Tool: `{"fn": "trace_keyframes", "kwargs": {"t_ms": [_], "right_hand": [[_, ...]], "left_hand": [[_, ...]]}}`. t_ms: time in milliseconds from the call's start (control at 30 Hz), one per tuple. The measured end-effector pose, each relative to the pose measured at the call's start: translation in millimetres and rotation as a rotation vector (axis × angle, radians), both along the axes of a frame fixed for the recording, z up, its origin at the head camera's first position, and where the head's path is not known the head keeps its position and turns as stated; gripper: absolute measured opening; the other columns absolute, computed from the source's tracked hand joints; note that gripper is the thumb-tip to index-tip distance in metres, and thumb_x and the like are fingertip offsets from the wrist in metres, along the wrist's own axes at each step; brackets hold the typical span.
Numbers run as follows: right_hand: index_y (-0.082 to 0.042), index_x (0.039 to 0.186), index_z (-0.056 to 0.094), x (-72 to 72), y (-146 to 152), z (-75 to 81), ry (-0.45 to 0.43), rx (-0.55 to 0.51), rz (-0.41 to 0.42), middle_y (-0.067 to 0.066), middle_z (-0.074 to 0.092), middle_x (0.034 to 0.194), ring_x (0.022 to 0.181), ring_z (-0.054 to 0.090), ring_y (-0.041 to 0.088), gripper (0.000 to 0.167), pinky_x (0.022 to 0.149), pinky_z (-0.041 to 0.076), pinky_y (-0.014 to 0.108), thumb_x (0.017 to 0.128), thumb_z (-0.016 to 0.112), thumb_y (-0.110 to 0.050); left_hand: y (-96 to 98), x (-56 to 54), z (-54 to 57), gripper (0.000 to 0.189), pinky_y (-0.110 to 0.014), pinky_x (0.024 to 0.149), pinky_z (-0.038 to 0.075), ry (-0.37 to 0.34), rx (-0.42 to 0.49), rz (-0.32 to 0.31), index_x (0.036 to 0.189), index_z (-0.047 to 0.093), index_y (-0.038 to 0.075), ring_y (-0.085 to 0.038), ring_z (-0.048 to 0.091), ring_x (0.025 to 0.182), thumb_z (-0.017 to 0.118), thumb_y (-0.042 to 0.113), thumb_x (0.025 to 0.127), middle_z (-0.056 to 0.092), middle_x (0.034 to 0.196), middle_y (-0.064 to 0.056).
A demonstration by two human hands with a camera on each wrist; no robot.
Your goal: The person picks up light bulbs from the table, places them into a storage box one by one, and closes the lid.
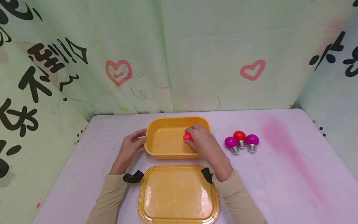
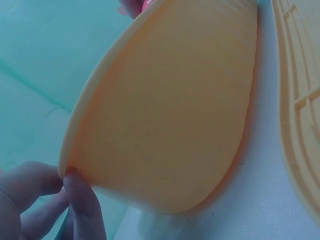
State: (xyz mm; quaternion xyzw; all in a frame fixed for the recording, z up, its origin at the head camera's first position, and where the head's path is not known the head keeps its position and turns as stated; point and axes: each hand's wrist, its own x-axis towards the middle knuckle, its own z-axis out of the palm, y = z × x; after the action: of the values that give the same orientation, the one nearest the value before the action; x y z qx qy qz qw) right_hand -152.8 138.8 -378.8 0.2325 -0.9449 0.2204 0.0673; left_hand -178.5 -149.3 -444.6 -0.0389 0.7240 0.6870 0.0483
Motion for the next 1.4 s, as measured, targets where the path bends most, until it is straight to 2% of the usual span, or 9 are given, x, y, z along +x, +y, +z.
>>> {"fn": "trace_keyframes", "kwargs": {"t_ms": [367,600,900,1167,1400], "right_hand": [[0.002,0.111,0.069,-6.4,-15.5,-10.2,0.011,0.016,0.029,0.015,0.065,0.104,0.093,0.063,0.03,0.033,0.088,0.056,0.043,0.085,0.078,-0.016],[0.003,0.113,0.069,-7.5,-23.6,-13.3,-0.011,0.043,0.035,0.016,0.065,0.109,0.099,0.063,0.031,0.036,0.09,0.056,0.044,0.084,0.08,-0.015],[0.002,0.113,0.069,-10.4,-31.6,-16.8,-0.012,0.072,0.037,0.015,0.066,0.108,0.098,0.064,0.03,0.037,0.086,0.058,0.041,0.082,0.081,-0.014],[0.001,0.11,0.07,-15.4,-35.8,-21.8,-0.002,0.091,0.047,0.013,0.065,0.103,0.097,0.061,0.029,0.032,0.084,0.057,0.039,0.082,0.081,-0.013],[0.001,0.109,0.07,-18.3,-37.8,-25.5,-0.003,0.112,0.045,0.013,0.064,0.104,0.098,0.059,0.028,0.029,0.082,0.057,0.038,0.085,0.078,-0.013]], "left_hand": [[-0.7,1.3,0.5,0.041,-0.022,0.077,0.058,0.002,-0.008,0.001,0.134,0.06,0.006,-0.033,0.064,0.109,0.065,0.007,0.094,0.059,0.129,-0.018],[-0.9,1.2,-0.4,0.04,-0.023,0.078,0.058,0.0,-0.011,0.008,0.133,0.061,0.007,-0.029,0.065,0.106,0.065,0.007,0.094,0.06,0.128,-0.016],[0.4,1.1,1.2,0.04,-0.029,0.082,0.059,0.001,-0.017,0.009,0.134,0.061,0.006,-0.031,0.064,0.108,0.065,0.007,0.094,0.059,0.129,-0.017],[0.1,0.4,0.1,0.039,-0.024,0.078,0.058,0.0,-0.017,0.016,0.133,0.061,0.006,-0.03,0.065,0.106,0.065,0.007,0.094,0.06,0.127,-0.016],[0.7,0.1,0.1,0.04,-0.027,0.08,0.059,0.001,-0.02,0.014,0.134,0.061,0.007,-0.032,0.065,0.107,0.066,0.008,0.094,0.059,0.128,-0.017]]}}
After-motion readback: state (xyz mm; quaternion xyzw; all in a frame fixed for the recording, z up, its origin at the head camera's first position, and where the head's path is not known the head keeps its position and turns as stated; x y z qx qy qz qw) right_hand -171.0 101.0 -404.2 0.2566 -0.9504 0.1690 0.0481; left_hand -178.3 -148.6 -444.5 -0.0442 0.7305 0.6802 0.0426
